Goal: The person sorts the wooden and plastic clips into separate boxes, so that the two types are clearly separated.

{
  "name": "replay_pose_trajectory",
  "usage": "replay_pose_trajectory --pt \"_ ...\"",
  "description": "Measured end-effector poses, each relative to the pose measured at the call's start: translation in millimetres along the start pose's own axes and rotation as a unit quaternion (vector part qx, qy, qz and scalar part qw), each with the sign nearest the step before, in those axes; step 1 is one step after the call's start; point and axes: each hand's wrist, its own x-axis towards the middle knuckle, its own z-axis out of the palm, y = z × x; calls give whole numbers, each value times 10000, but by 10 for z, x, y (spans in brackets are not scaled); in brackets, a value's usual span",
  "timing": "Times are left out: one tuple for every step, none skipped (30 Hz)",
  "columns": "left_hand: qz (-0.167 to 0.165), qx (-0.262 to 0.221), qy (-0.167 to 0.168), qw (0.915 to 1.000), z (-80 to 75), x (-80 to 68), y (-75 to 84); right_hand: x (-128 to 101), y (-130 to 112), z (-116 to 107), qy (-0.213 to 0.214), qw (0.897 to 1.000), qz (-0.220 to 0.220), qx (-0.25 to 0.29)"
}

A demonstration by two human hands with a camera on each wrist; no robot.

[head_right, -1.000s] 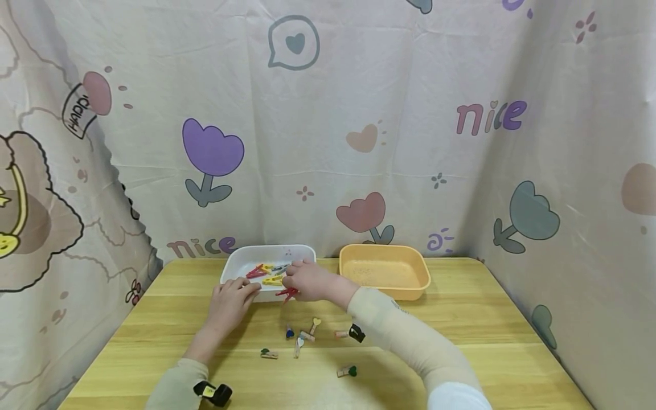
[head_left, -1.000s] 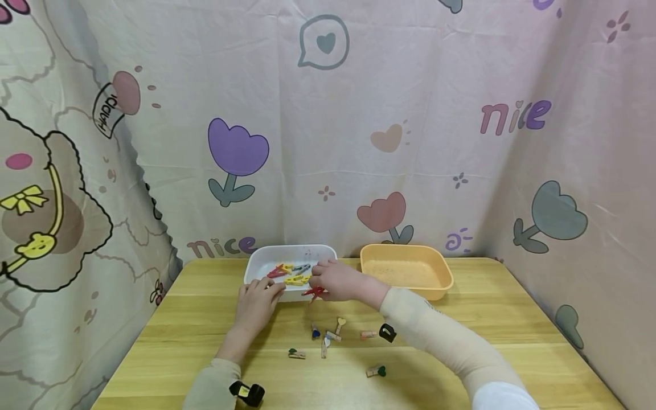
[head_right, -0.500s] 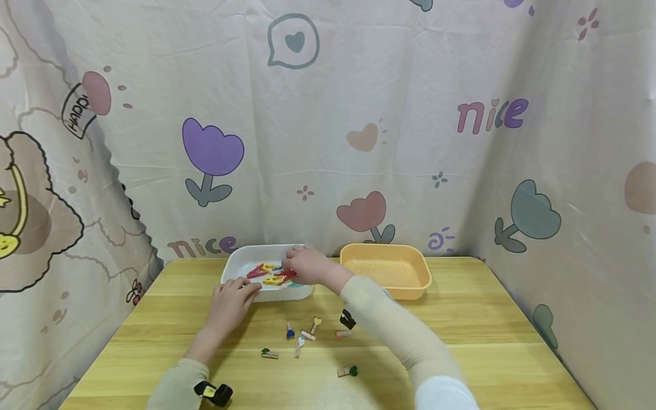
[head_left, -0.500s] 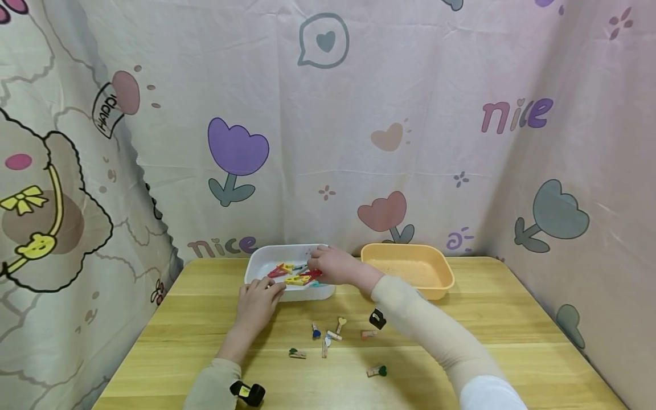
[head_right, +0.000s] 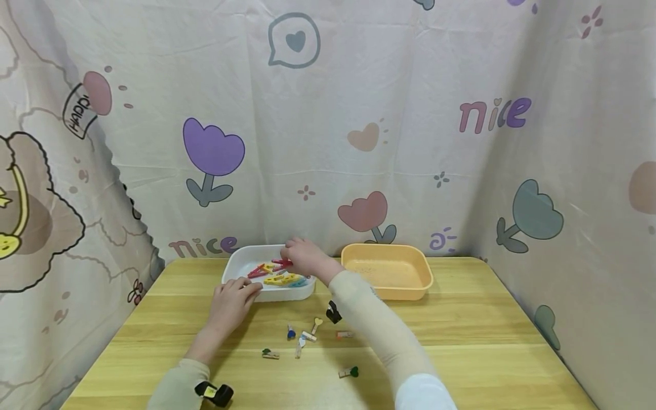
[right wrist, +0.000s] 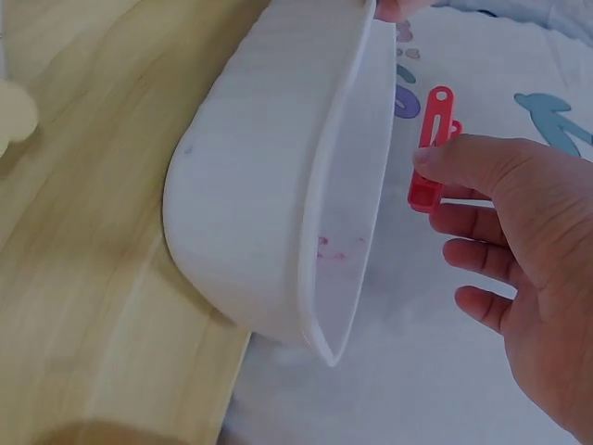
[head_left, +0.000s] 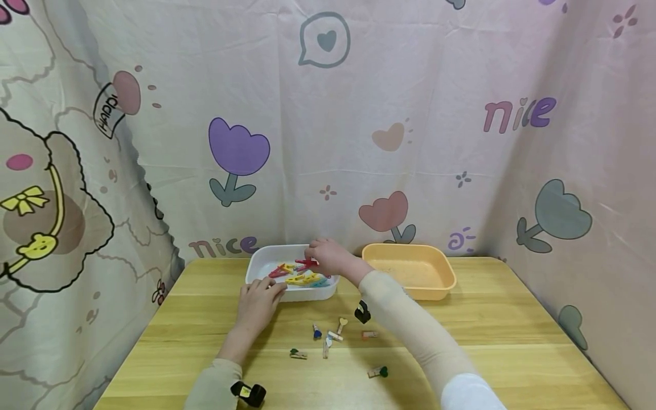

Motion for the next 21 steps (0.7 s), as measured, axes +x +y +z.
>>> replay_pose_trajectory --pt "2 -18 14 10000 5 0 -1 13 -2 7 -16 10000 61 66" --pt "9 -18 38 10000 8 0 -1 27 -3 15 -44 9999 124 96" --pt "14 -37 49 10000 10 0 -1 41 -8 20 -61 9997 183 139" --pt "17 -42 56 10000 11 0 -1 58 -12 27 -59 9996 226 185" --pt "21 -56 65 10000 11 1 0 75 -18 34 -60 9994 266 216" --pt "18 -60 62 10000 12 1 -2 95 -25 41 -58 9992 298 248" --pt "14 -64 63 10000 11 2 -2 116 -32 49 -58 9991 322 278" --pt "9 -66 62 10000 8 2 -3 139 -39 58 -68 9990 337 274" --pt "3 -65 46 10000 6 2 -5 164 -48 68 -60 9989 343 304" --pt "-3 -48 42 10000 3 3 -5 188 -56 79 -64 9989 355 315" --pt "-15 -38 26 10000 1 4 -7 214 -64 90 -67 9987 366 337" --pt "-31 -29 -4 10000 0 5 -9 240 -70 104 -71 9987 374 339" --pt "-41 -18 -24 10000 -4 5 -8 264 -76 118 -69 9988 380 314" --pt "-48 -9 -49 10000 -5 5 -8 287 -83 132 -74 9988 385 305" --pt "-43 7 -67 10000 -6 5 -7 309 -89 145 -81 9987 400 300" --pt "-35 6 -68 10000 -7 5 -5 328 -96 156 -105 9986 421 303" --pt "-20 1 -66 10000 -6 5 -4 345 -106 163 -130 9985 427 310" --pt "1 1 -47 10000 -4 5 -2 361 -115 169 -162 9985 427 289" --pt "29 7 -13 10000 -5 3 -2 377 -129 168 -194 9984 434 318" --pt "56 17 20 10000 -4 3 -2 392 -144 165 -226 9982 438 351" --pt "80 24 51 10000 -3 3 -1 406 -158 161 -252 9982 432 336"
